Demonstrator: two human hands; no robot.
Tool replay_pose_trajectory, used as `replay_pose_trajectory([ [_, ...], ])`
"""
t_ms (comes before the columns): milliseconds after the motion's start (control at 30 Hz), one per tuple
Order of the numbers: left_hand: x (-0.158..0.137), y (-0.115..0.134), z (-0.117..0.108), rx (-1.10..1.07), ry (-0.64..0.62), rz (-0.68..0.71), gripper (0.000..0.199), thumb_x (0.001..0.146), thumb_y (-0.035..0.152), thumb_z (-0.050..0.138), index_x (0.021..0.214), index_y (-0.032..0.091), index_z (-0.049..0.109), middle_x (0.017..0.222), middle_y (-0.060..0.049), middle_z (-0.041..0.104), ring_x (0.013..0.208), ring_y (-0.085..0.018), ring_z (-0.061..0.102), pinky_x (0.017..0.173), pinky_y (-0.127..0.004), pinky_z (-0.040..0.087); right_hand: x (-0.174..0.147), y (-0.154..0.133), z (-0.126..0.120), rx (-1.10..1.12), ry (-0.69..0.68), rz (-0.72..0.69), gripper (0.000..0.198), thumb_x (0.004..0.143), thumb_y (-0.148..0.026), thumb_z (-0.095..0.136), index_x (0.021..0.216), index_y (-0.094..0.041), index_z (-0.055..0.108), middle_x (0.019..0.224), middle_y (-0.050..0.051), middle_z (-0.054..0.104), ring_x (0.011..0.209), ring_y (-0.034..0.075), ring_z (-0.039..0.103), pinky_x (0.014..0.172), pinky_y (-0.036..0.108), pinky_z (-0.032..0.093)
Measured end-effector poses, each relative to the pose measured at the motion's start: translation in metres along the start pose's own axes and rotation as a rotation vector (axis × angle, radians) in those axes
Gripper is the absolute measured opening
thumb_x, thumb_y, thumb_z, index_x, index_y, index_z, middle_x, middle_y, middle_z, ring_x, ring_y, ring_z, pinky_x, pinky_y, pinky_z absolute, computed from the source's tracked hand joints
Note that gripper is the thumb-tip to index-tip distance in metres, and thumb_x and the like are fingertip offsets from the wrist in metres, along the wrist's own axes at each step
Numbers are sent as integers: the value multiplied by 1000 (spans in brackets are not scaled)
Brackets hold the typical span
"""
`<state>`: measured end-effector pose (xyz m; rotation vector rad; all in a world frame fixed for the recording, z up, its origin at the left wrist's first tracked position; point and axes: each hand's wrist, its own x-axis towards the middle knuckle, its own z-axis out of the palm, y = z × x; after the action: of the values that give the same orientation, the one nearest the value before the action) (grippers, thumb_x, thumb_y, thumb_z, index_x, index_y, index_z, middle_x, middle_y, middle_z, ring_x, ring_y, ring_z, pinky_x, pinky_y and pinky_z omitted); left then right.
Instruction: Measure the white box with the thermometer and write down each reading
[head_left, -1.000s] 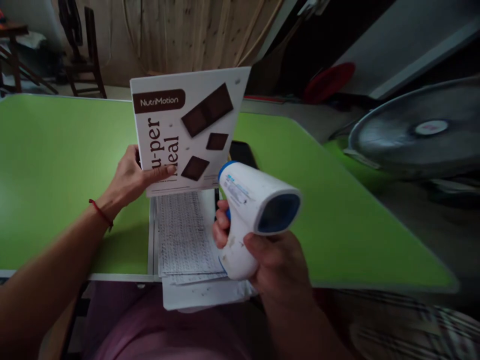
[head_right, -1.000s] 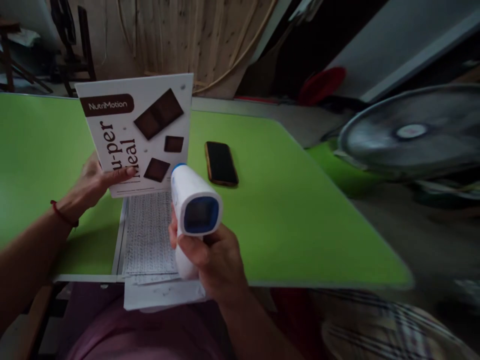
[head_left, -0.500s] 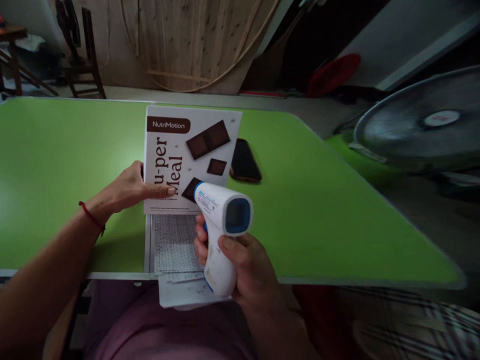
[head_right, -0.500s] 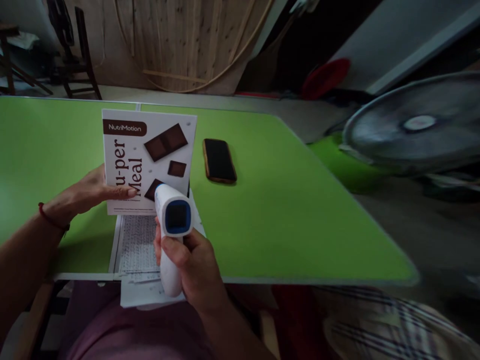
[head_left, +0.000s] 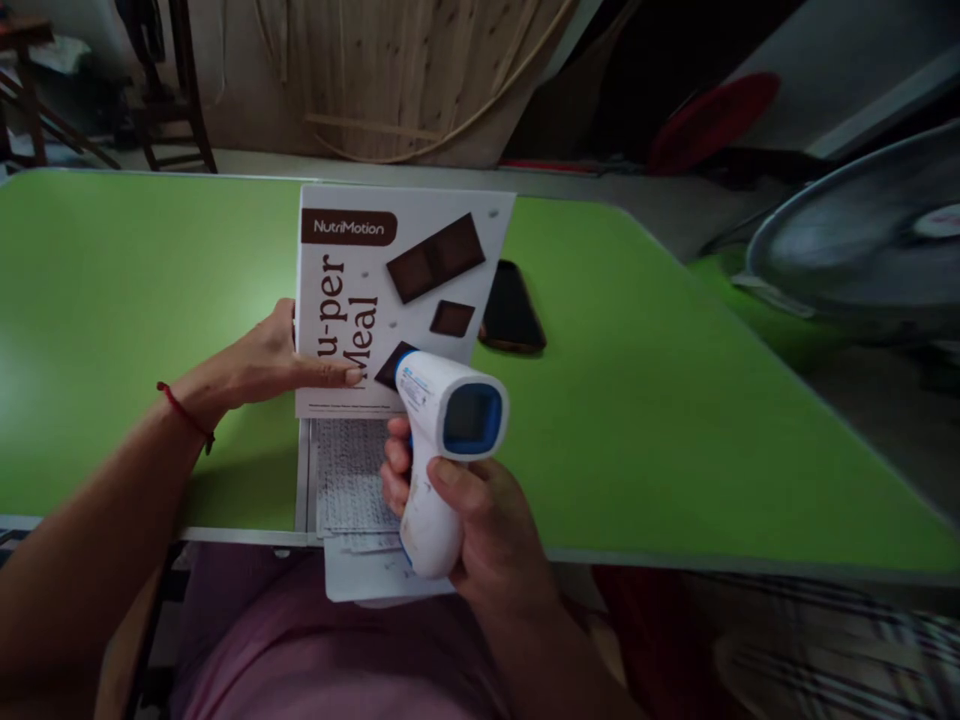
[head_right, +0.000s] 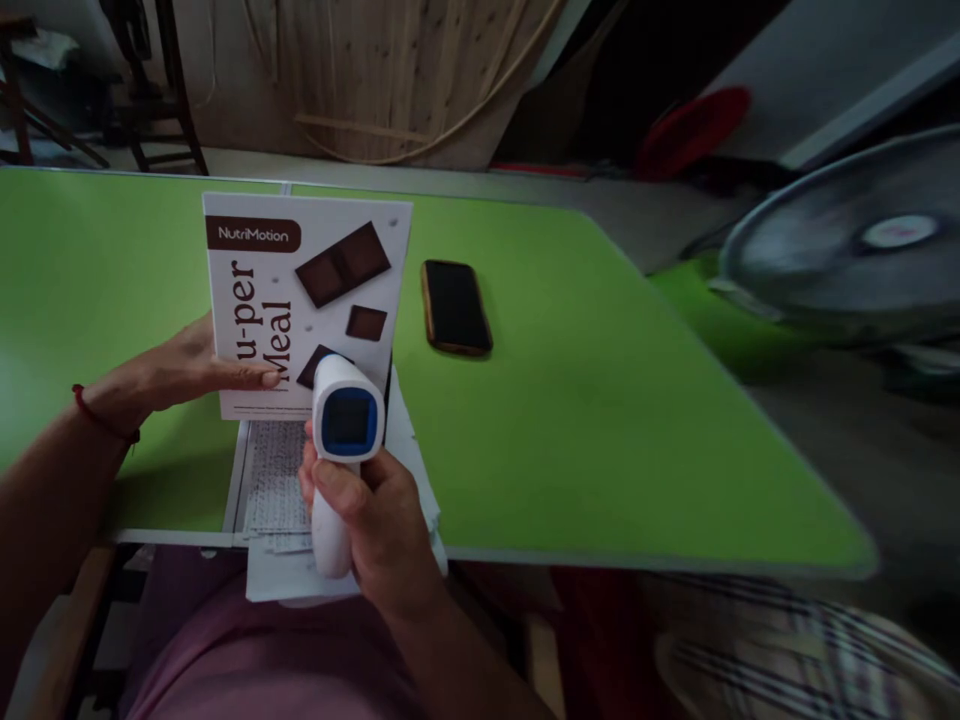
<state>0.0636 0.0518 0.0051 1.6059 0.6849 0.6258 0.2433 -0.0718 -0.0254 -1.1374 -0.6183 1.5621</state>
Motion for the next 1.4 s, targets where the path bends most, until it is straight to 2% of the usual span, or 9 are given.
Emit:
replay_pose_trajectory([
  [200,2,0,-2,2,-24,1,48,77,24,81,116,5,60,120,-19,67,99,-25,69,80,-33,60,2,2,-1,16,32,29,54,48,-52,87,83,-17,65,65,-1,55,53,9,48,48,23,38],
  [367,1,1,-2,-3,-27,-5,49,76,23,81,116,4,60,121,-20,66,102,-26,68,82,-34,59,4,6,-3,19,14,20,53,53,-50,87,88,-18,65,66,-2,56,55,9,49,50,23,39],
  [533,1,1,-1,-5,-4,-18,49,75,24,82,116,5,60,119,-19,67,100,-26,68,82,-34,59,4,5,-3,-16,18,14,52,52,-50,83,86,-17,63,64,-2,54,53,10,47,48,24,36],
  [733,1,2,-1,-5,-5,-6,47,75,23,82,114,6,61,118,-18,67,100,-25,68,83,-34,59,4,7,-3,-49,-25,-39,45,59,-48,80,86,-17,61,64,-1,53,54,11,47,48,25,35],
  [867,1,1,-2,1,-13,-16,49,75,26,83,114,7,61,119,-18,67,101,-26,68,82,-34,59,3,9,-2,-4,-25,-40,49,58,-49,82,91,-18,63,66,-2,53,53,10,45,49,24,35],
  [967,1,1,-3,2,-20,-23,51,74,28,84,114,7,60,120,-19,66,101,-26,68,82,-34,59,2,13,-6,10,-64,-48,47,62,-49,82,94,-19,64,67,-1,53,55,10,46,51,25,37],
  [1167,-3,0,-8,80,-11,3,51,81,45,79,113,8,63,114,-16,68,101,-26,67,84,-34,58,4,18,-13,0,-128,-71,41,68,-51,81,84,-19,63,70,0,56,59,11,48,54,25,40],
  [1300,-5,-1,-14,162,49,-32,56,83,53,75,118,11,63,112,-15,69,96,-26,68,77,-34,58,-2,10,-15,-65,-137,-65,36,69,-50,80,81,-19,64,73,2,60,60,13,51,55,27,43],
  [1400,-6,-1,-17,199,39,-62,59,81,53,76,121,13,60,114,-16,68,96,-27,68,76,-36,59,-8,-10,-35,-234,-22,-187,33,68,-49,81,84,-22,69,80,4,66,62,17,55,56,32,47],
])
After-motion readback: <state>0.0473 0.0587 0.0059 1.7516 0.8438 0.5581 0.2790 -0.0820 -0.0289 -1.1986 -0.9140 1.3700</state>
